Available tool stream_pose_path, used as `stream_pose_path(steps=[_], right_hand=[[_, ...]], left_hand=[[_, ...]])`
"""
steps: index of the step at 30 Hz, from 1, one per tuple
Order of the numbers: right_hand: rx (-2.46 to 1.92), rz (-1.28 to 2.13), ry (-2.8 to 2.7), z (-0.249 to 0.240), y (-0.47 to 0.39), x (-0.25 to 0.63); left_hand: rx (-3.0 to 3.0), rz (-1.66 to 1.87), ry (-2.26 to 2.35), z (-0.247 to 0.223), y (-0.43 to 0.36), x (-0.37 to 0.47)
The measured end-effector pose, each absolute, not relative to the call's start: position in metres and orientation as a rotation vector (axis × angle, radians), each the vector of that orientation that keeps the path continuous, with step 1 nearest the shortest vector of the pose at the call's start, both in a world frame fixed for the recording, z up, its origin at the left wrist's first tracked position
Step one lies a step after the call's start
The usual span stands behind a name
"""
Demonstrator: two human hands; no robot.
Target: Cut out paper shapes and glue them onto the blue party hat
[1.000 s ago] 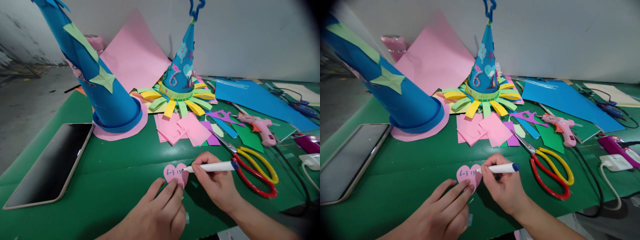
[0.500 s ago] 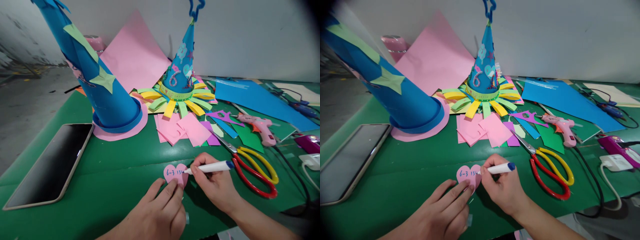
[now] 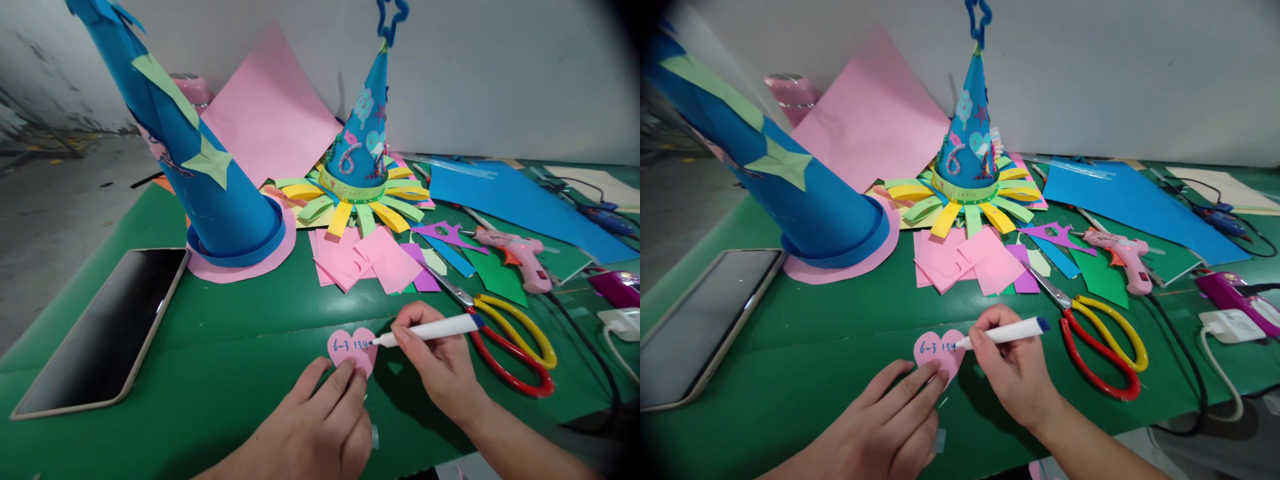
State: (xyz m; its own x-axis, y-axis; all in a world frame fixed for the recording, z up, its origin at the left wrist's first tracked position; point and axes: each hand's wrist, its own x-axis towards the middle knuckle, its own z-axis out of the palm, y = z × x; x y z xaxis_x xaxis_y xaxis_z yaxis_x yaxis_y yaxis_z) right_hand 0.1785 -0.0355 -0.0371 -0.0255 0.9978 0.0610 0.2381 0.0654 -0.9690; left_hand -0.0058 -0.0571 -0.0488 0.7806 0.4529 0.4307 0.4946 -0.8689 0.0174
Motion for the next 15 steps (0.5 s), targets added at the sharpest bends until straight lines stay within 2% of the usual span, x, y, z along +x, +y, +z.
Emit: stream_pose_path(steps=[8, 15], right_hand=[[-1.281, 0.894, -1.444, -0.04, -0.039, 0.182], [-1.296, 0.824, -1.612, -0.032, -0.04, 0.178]], left_hand=[[-2.737, -0.886, -0.649, -0.061, -0.056, -0.005], [-2.768, -0.789, -0.721, -0.053, -0.056, -0.014]])
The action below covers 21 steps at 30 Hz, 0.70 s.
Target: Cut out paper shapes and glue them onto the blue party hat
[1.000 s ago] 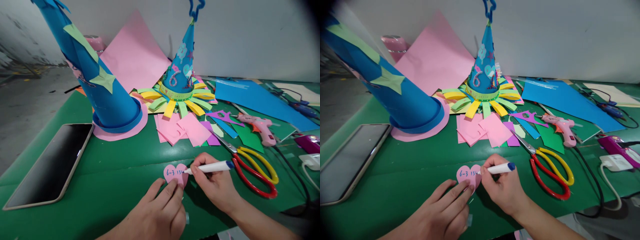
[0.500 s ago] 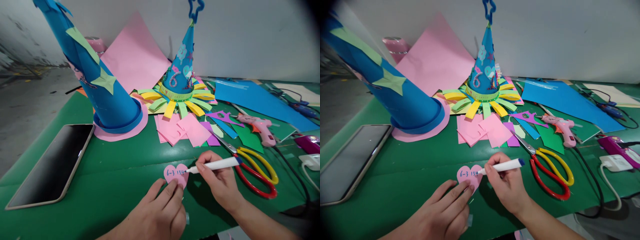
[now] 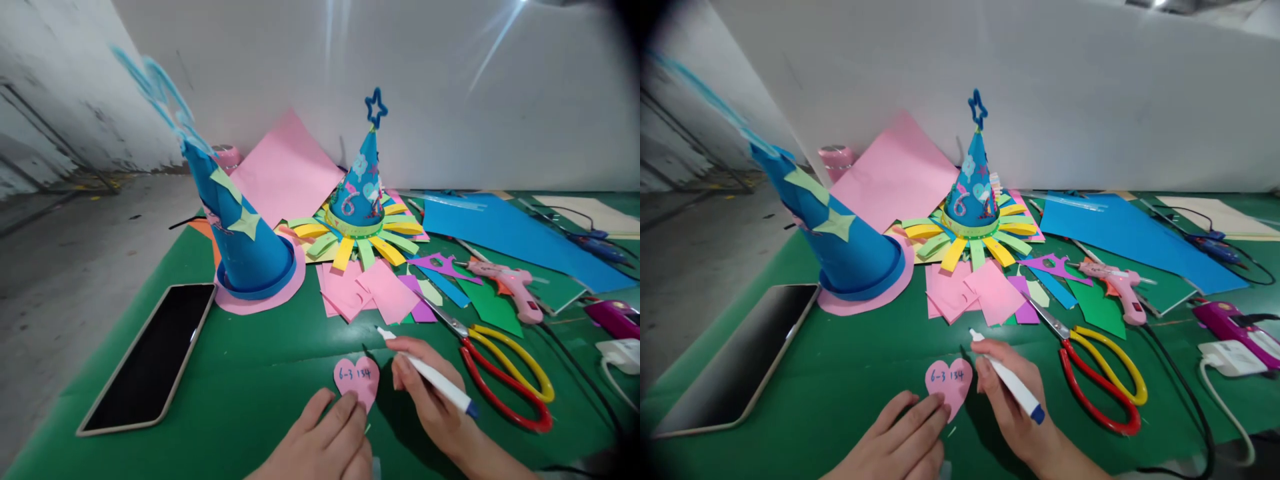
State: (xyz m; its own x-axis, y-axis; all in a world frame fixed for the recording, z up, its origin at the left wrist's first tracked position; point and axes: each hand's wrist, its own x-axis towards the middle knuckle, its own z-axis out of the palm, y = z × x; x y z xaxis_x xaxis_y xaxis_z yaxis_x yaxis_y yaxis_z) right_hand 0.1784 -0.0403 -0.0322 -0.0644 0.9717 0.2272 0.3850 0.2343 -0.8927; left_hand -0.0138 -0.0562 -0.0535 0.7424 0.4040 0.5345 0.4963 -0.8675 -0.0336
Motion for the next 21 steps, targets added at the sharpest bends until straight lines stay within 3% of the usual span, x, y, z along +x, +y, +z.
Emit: stream_pose_path(steps=[5, 11, 21], right_hand=[[-1.317, 0.791, -1.613, -0.033, -0.044, 0.18], [-1.2, 0.496, -1.752, -0.042, -0.044, 0.188], [-1.121, 0.56, -1.702, -0.038, -0.036, 0.185]], left_hand=[[-2.758, -0.894, -0.735, -0.046, -0.054, -0.017], [-2.706, -0.955, -0.788, -0.039, -0.056, -0.01], [-2.862, -0.791, -0.887, -0.023, -0.063, -0.013]])
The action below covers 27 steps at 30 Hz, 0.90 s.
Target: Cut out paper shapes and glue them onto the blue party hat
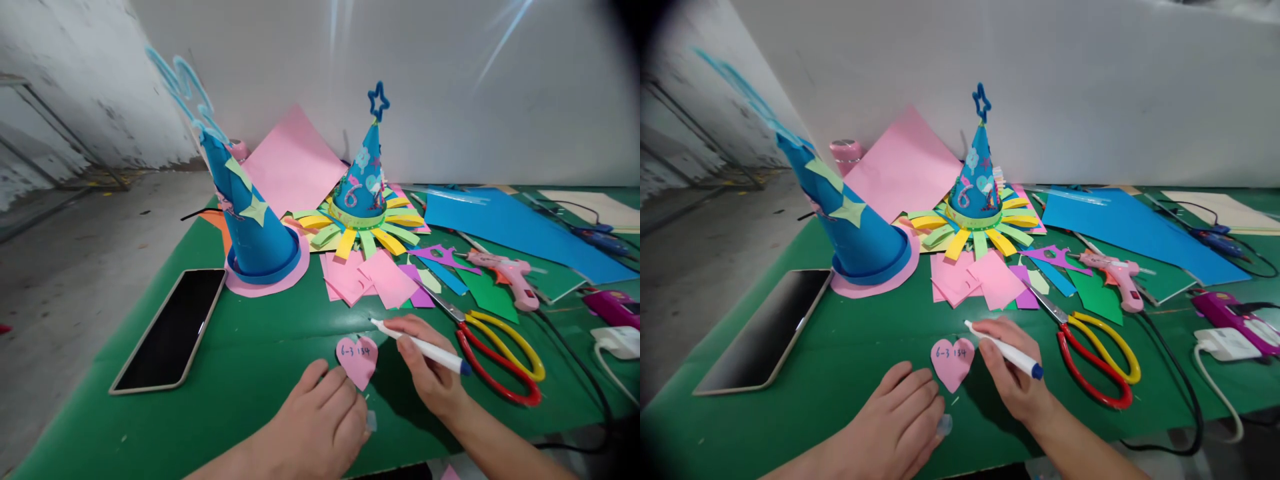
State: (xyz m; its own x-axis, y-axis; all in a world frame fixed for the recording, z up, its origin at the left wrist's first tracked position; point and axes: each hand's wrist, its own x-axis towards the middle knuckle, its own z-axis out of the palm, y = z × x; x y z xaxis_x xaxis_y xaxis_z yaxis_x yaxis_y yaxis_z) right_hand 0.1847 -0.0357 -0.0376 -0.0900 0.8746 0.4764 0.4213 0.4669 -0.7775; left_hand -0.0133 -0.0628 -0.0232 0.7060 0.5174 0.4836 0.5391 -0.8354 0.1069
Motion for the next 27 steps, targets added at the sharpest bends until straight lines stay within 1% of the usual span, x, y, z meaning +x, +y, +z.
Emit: stream_pose_path(steps=[6, 9, 21, 24, 27], right_hand=[[-1.248, 0.718, -1.51, -0.041, -0.04, 0.18], [-1.233, 0.744, -1.454, -0.044, -0.041, 0.177], [-1.221, 0.703, -1.531, -0.041, -0.04, 0.177], [-1.272, 0.687, -1.571, -0.039, -0.038, 0.178], [-1.327, 0.741, -1.629, -0.037, -0.037, 0.178]], left_hand=[[-2.875, -0.761, -0.843, -0.024, -0.062, -0.013], [-2.882, -0.733, -0.809, -0.024, -0.064, -0.013], [-2.924, -0.714, -0.863, -0.028, -0.061, -0.016], [-2.899, -0.713, -0.868, -0.031, -0.06, -0.016], [-2.887, -0.698, -0.837, -0.033, -0.059, -0.016]])
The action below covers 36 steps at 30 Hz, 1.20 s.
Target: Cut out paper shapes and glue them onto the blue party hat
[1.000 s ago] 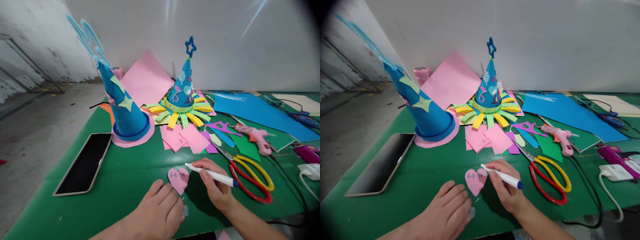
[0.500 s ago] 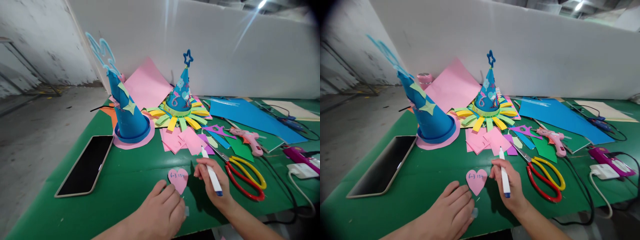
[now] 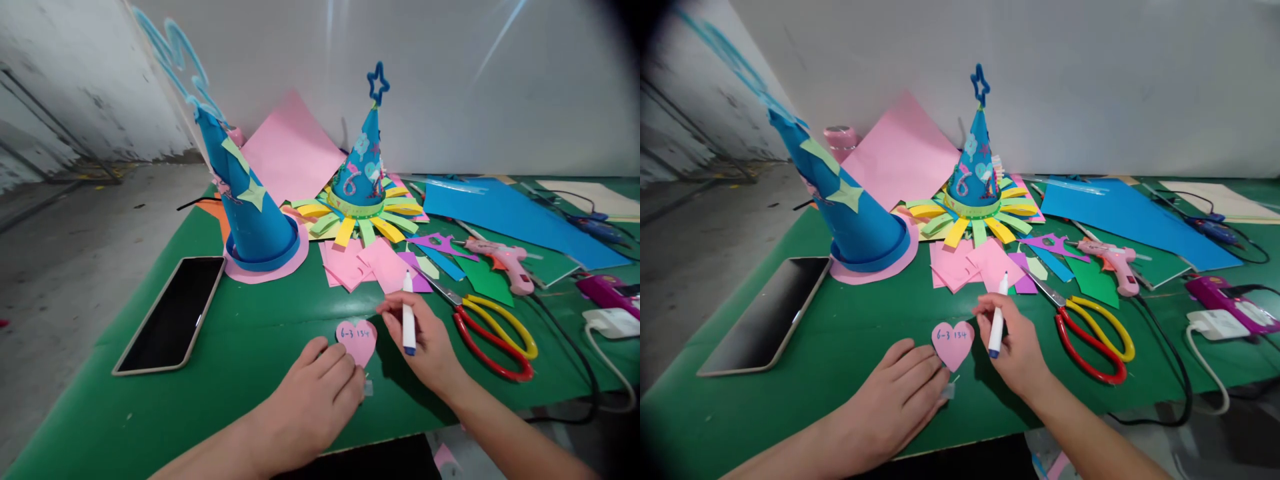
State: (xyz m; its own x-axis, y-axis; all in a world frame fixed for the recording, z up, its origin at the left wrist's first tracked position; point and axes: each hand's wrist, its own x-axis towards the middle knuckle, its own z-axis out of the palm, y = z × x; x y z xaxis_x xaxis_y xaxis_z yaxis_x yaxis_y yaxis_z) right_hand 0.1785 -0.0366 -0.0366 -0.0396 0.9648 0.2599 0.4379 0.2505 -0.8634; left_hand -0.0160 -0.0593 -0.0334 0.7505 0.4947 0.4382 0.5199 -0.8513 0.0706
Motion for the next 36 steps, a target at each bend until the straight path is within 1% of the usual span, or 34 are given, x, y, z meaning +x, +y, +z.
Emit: stream_pose_path(steps=[5, 12, 19, 23, 27, 31, 32, 36], right_hand=[[-1.402, 0.825, -1.833, -0.033, -0.035, 0.179], [-1.494, 0.645, -2.172, -0.025, -0.028, 0.171], [-1.475, 0.767, -2.105, -0.019, -0.025, 0.168], [-1.408, 0.93, -1.971, -0.02, -0.025, 0.167], [-1.315, 1.196, -1.698, -0.024, -0.021, 0.168], [-1.243, 1.318, -1.497, -0.025, -0.013, 0.171], [-1.23, 1.336, -1.466, -0.024, -0.01, 0.171], [-1.215, 1.353, -1.37, -0.017, -0.003, 0.172]], left_hand=[[-2.922, -0.634, -0.826, -0.034, -0.06, -0.015], [-2.923, -0.518, -0.799, -0.038, -0.059, -0.013], [-2.913, -0.548, -0.817, -0.042, -0.059, -0.012], [-2.896, -0.585, -0.796, -0.045, -0.059, -0.011], [-2.849, -0.707, -0.883, -0.042, -0.06, -0.011], [-2.873, -1.049, -1.048, -0.03, -0.053, -0.017], [-2.89, -1.155, -1.152, -0.026, -0.05, -0.019], [-2.925, -1.331, -1.765, -0.014, -0.035, -0.027]])
